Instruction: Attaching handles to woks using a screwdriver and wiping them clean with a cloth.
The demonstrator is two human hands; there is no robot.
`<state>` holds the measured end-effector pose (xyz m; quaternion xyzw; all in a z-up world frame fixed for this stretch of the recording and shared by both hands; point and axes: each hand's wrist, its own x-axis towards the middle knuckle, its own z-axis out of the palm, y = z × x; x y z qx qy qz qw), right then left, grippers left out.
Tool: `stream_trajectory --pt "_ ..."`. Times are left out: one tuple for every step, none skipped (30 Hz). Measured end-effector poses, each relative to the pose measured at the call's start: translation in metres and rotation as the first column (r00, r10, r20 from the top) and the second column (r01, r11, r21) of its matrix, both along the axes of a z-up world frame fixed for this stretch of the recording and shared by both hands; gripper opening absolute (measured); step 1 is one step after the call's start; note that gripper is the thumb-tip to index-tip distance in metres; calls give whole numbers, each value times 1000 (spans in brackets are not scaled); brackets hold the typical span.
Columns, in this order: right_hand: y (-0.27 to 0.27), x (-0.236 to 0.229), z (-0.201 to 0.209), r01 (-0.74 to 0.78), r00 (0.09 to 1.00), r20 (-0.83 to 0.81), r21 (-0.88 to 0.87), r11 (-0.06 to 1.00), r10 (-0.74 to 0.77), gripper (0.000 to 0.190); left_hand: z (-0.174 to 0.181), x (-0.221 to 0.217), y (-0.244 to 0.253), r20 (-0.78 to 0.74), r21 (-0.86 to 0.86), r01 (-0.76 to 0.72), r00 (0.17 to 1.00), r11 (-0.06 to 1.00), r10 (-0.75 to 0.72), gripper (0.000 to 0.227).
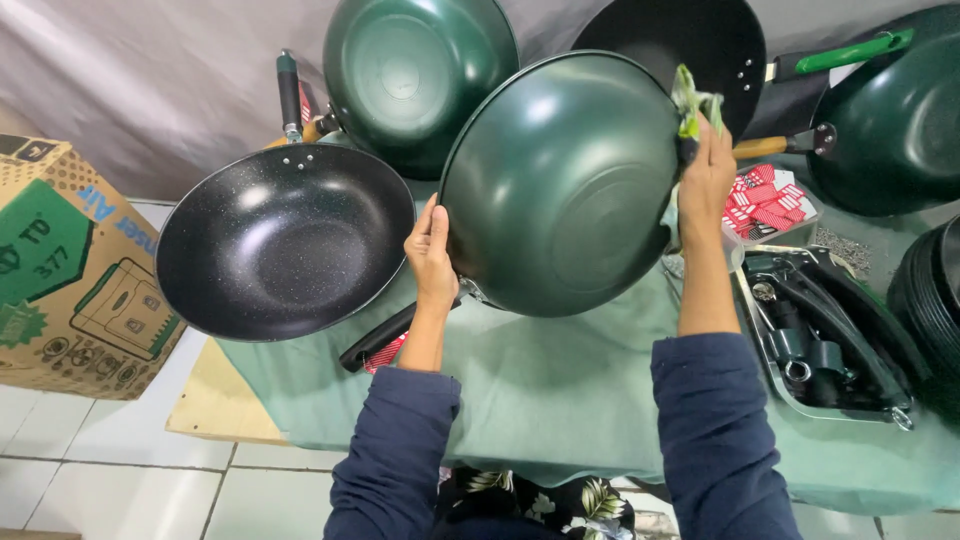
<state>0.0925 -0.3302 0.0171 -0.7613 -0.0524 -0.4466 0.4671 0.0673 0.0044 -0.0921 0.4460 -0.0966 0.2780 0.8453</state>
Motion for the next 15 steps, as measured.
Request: stream_trajectory --pt "-14 9 -33 2 1000 0 0 1000 -2 34 0 -1 0 0 0 2 1000 1000 -2 32" --pt "-27 17 -66 34 999 -28 170 985 -29 36 1 -1 0 -5 0 -1 1000 1000 1 33" --pt "-40 27 -97 67 997 -59 335 940 -50 37 2 -1 0 -8 0 -4 1000 1000 4 33" --pt "-51 32 -129 68 997 -57 334 940 -52 37 2 -2 0 -6 -1 -2 1000 1000 2 33" --pt "-61 39 -159 112 993 -80 408 906 -86 37 1 -2 0 -3 8 -7 1000 1000 7 33" --pt "-72 46 -190 155 987 -105 478 865 -119 37 1 -3 0 -1 16 -11 1000 1000 11 33" --pt "-42 16 -164 153 988 -104 478 865 -118 37 1 -4 0 0 16 -12 1000 1000 12 33" --pt "-7 -11 -129 144 989 -93 541 828 -111 36 1 -6 0 -5 21 -13 1000 1000 13 33" --pt "32 -40 -87 132 991 -77 605 785 -107 35 3 -6 0 -5 29 -11 1000 1000 11 33" --pt "34 -43 -90 129 992 -72 608 783 -108 35 3 -4 0 1 32 -10 1000 999 10 33" --pt "35 -48 -92 122 993 -65 607 786 -104 38 2 -4 0 -2 36 -15 1000 999 15 33" --pt "36 -52 -94 114 993 -57 605 788 -100 42 1 -4 0 -4 40 -19 1000 999 19 33" --pt "27 -45 -111 113 994 -57 605 788 -99 42 0 -3 1 -3 40 -20 1000 999 20 33" --pt "18 -37 -127 129 989 -7 537 834 -148 40 -1 -3 1 -4 45 -22 1000 999 22 33" --pt "7 -31 -144 152 980 47 464 873 -195 39 -3 -2 0 -5 49 -21 1000 999 22 33"
